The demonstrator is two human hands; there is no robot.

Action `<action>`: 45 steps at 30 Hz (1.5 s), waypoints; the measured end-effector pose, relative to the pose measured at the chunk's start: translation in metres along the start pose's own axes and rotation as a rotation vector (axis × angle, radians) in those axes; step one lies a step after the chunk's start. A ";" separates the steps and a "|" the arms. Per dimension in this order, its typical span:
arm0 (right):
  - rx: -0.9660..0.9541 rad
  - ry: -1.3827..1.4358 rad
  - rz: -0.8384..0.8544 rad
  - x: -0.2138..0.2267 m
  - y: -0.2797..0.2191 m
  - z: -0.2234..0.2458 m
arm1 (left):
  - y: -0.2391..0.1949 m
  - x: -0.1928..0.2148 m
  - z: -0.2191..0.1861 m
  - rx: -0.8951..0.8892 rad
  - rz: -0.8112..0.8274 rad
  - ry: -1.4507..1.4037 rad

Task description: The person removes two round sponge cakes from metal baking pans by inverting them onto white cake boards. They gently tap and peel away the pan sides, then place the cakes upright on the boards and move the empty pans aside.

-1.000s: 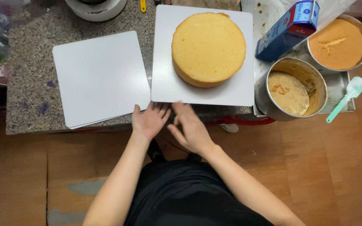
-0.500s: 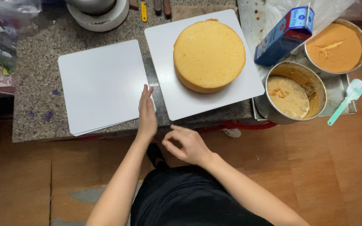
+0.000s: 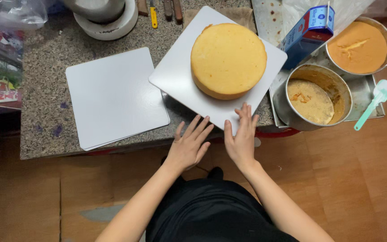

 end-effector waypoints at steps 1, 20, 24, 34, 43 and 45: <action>-0.008 -0.060 -0.016 0.001 0.001 0.000 | 0.000 0.001 0.008 0.068 0.013 -0.078; 0.165 0.130 0.284 -0.025 -0.003 0.039 | 0.039 0.033 0.093 0.260 -0.117 -0.195; 0.011 0.249 0.071 -0.006 0.003 0.031 | 0.055 0.022 0.097 0.235 -0.085 -0.187; 0.266 -0.123 -0.139 0.021 0.087 0.067 | 0.064 -0.004 0.090 0.197 -0.004 -0.175; 0.246 -0.115 -0.069 0.002 0.107 0.055 | 0.057 -0.008 0.070 0.258 -0.036 -0.199; 0.224 -0.096 -0.084 0.001 0.107 0.050 | 0.057 -0.008 0.071 0.257 -0.036 -0.198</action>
Point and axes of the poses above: each hand's wrist, its own y-axis towards the middle knuckle, its own x-axis out of the back of the hand, z = x × y, the point moved 9 cm from there along y, towards the middle knuckle, and after that the axes turned 14 degrees about y, right-handed, at the moved point
